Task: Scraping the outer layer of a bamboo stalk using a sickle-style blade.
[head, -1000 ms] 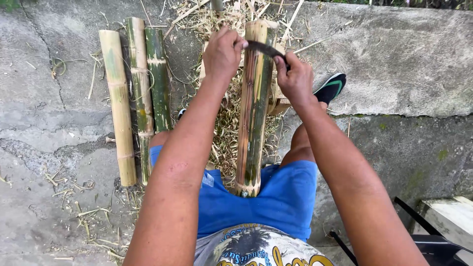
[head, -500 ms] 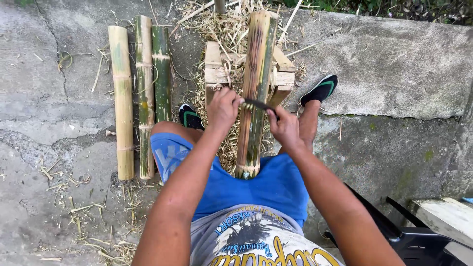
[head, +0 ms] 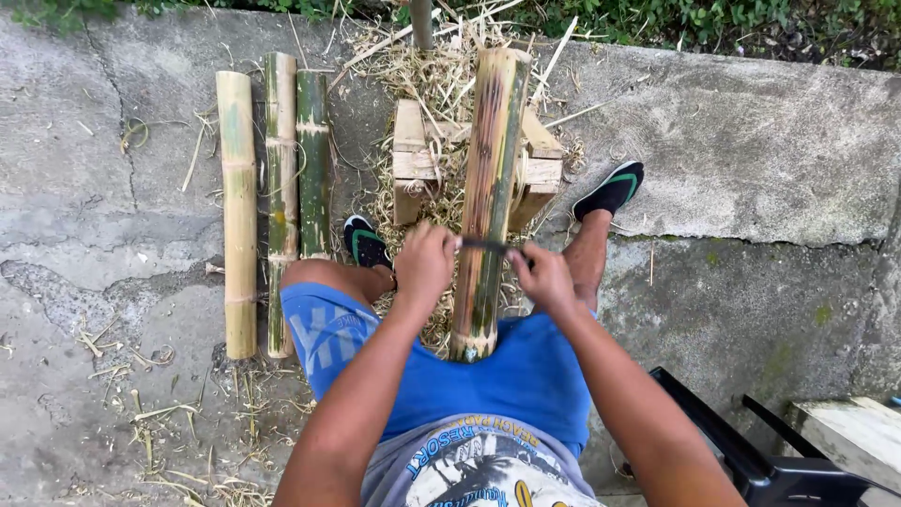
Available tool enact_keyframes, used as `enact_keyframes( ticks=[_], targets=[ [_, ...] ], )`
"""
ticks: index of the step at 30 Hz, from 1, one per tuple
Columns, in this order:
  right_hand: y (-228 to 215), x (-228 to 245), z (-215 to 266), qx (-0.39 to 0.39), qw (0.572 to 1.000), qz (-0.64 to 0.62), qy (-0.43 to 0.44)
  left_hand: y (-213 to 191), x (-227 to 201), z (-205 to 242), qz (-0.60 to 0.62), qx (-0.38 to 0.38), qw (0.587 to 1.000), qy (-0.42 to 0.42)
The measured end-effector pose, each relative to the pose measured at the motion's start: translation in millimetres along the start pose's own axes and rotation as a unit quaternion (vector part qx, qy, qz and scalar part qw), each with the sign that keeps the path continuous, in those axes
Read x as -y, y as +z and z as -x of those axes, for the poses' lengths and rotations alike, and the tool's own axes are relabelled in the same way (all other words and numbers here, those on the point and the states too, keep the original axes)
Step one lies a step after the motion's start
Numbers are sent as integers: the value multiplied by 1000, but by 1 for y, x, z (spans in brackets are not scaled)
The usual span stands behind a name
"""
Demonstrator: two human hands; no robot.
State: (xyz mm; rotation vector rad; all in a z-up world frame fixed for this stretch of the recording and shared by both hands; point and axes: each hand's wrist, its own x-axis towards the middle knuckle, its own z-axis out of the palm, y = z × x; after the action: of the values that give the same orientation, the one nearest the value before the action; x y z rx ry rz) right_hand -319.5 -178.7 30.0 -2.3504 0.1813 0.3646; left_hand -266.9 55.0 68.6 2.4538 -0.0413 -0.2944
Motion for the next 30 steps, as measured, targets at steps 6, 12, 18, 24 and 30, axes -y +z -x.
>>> enact_keyframes(
  ticks=[6,12,18,24,30],
  targets=[
    [-32,20,-154,-45,999,-13,1,21,-4,-173,-6,-11,1000,17],
    [-58,36,-234,-133,989,-46,-46,9,-25,-275,15,-46,998,44],
    [-58,33,-250,-193,971,-4,-139,19,-14,-294,28,-80,994,75],
    [-58,35,-234,-133,991,23,-22,38,-5,-289,27,-82,990,110],
    [-47,36,-152,-62,997,-44,-3,8,-9,-201,-52,95,993,49]
  ],
)
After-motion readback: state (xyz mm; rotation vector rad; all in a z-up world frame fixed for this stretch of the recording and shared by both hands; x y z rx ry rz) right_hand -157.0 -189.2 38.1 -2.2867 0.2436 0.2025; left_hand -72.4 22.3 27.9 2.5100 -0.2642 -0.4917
